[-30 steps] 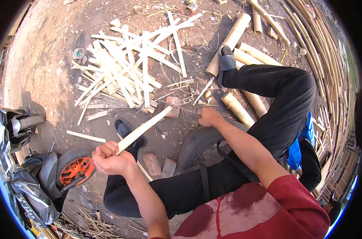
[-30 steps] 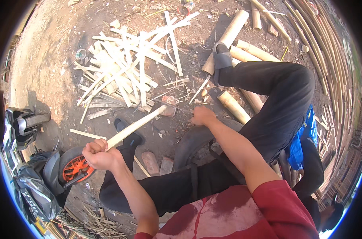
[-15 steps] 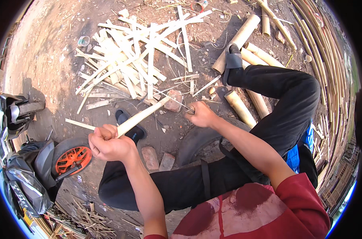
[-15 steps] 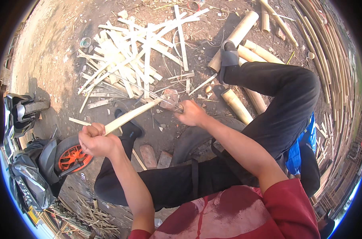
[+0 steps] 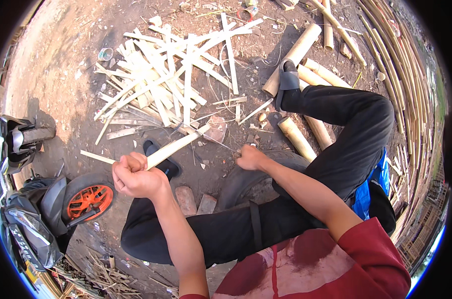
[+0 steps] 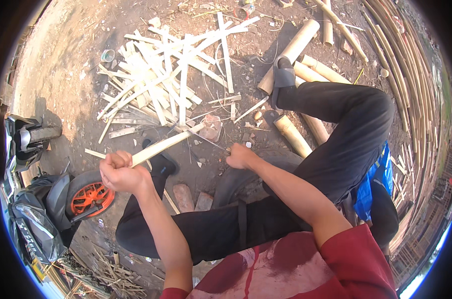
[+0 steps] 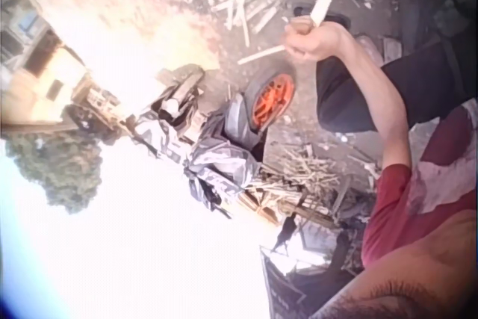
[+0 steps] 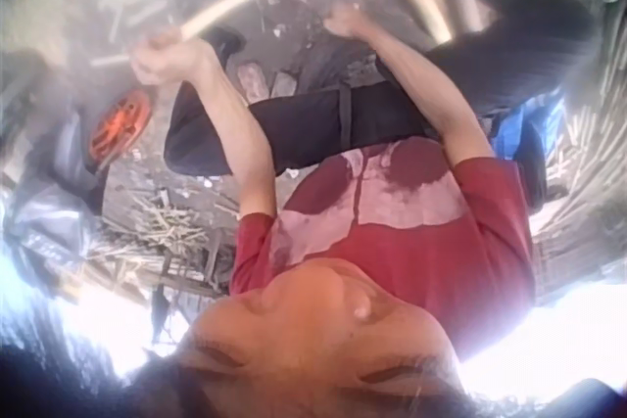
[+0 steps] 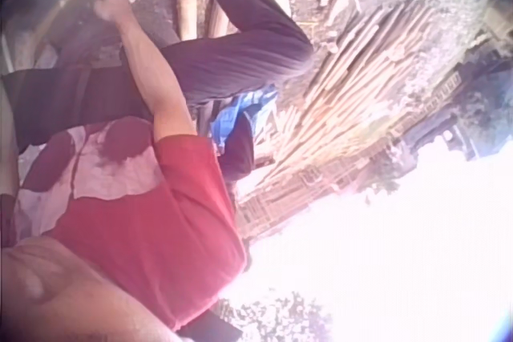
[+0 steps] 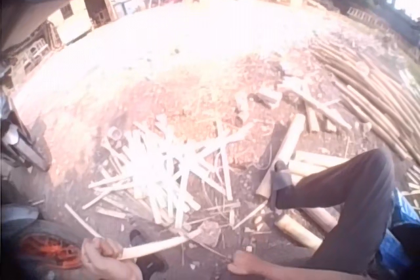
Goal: The person scrapes thin strips of bamboo using a large knife held in one hand, while holding and rotating the bamboo strip with the other hand.
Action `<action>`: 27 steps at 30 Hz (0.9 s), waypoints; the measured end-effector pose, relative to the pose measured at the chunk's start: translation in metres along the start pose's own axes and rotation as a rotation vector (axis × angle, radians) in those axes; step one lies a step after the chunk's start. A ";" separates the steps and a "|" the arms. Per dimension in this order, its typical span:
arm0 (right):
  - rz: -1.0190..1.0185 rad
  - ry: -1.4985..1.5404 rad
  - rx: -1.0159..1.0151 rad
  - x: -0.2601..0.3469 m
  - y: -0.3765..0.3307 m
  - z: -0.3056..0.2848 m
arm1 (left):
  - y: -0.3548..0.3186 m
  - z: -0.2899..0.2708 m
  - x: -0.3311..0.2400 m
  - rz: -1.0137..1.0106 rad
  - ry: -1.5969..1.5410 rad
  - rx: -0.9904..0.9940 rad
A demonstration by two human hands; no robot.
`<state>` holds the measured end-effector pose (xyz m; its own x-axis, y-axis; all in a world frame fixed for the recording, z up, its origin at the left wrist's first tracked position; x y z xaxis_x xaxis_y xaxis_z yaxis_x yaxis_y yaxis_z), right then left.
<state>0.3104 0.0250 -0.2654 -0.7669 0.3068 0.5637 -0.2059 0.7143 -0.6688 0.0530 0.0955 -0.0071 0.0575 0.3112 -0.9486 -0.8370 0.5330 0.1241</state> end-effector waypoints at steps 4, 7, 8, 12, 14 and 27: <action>0.264 0.087 0.257 0.045 -0.018 -0.037 | 0.009 -0.018 -0.001 0.022 0.013 -0.041; -0.029 0.018 -0.013 0.059 -0.022 -0.040 | 0.011 -0.014 -0.001 0.012 0.006 -0.036; -0.058 0.064 0.006 0.070 -0.028 -0.041 | 0.008 -0.015 -0.002 0.009 0.032 -0.040; 0.130 0.091 0.083 0.041 -0.025 -0.018 | 0.003 -0.006 0.001 -0.007 0.045 -0.011; 0.259 0.053 0.090 0.009 -0.017 -0.016 | 0.006 -0.006 -0.001 -0.019 0.021 -0.010; 0.152 0.137 0.102 0.020 -0.024 0.000 | 0.011 -0.009 -0.002 -0.009 0.099 -0.155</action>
<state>0.2997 0.0138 -0.2383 -0.7055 0.4933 0.5089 -0.1602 0.5885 -0.7925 0.0390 0.0934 -0.0065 0.0178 0.2239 -0.9744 -0.9111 0.4051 0.0764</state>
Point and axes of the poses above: each hand's wrist, its own y-axis towards the middle knuckle, its own z-axis out of the palm, x = y × z, the point moved 5 cm from there along y, towards the middle knuckle, and after that the axes turned 3 degrees about -x, right-handed, at the moved point
